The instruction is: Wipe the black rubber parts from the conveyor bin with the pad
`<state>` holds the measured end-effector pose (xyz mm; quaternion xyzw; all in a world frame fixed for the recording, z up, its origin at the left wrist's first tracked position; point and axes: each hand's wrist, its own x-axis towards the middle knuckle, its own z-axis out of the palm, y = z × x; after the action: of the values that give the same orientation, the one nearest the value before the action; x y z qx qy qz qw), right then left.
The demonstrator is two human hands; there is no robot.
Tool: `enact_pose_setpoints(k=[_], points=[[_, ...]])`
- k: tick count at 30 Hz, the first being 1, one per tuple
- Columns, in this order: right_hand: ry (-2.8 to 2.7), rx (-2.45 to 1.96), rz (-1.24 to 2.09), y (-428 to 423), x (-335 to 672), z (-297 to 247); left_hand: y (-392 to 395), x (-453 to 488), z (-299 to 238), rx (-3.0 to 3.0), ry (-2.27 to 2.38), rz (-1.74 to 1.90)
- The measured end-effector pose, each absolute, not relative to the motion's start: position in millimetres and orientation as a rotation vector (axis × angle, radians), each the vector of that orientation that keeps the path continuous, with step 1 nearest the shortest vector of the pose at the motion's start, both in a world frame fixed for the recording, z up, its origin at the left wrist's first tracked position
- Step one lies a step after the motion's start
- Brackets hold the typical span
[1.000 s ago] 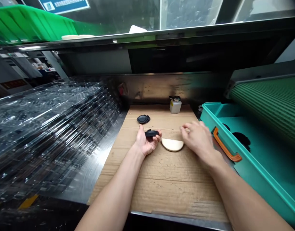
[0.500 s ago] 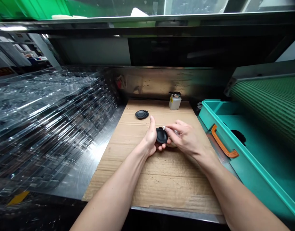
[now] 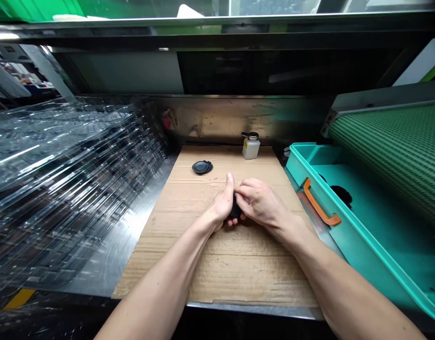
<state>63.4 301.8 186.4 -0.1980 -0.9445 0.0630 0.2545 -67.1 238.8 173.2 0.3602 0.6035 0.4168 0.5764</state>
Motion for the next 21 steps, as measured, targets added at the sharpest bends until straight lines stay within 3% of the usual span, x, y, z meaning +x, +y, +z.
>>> enact_pose_setpoints(k=[16, 21], points=[[-2.663, -0.558, 0.076, 301.6, 64.9, 194.4, 239.0, -66.6, 171.8, 0.906, 1.465, 0.905], [-2.709, -0.828, 0.180, 307.6, 72.3, 196.1, 239.3, -67.4, 174.0, 0.816, 1.420, 0.939]])
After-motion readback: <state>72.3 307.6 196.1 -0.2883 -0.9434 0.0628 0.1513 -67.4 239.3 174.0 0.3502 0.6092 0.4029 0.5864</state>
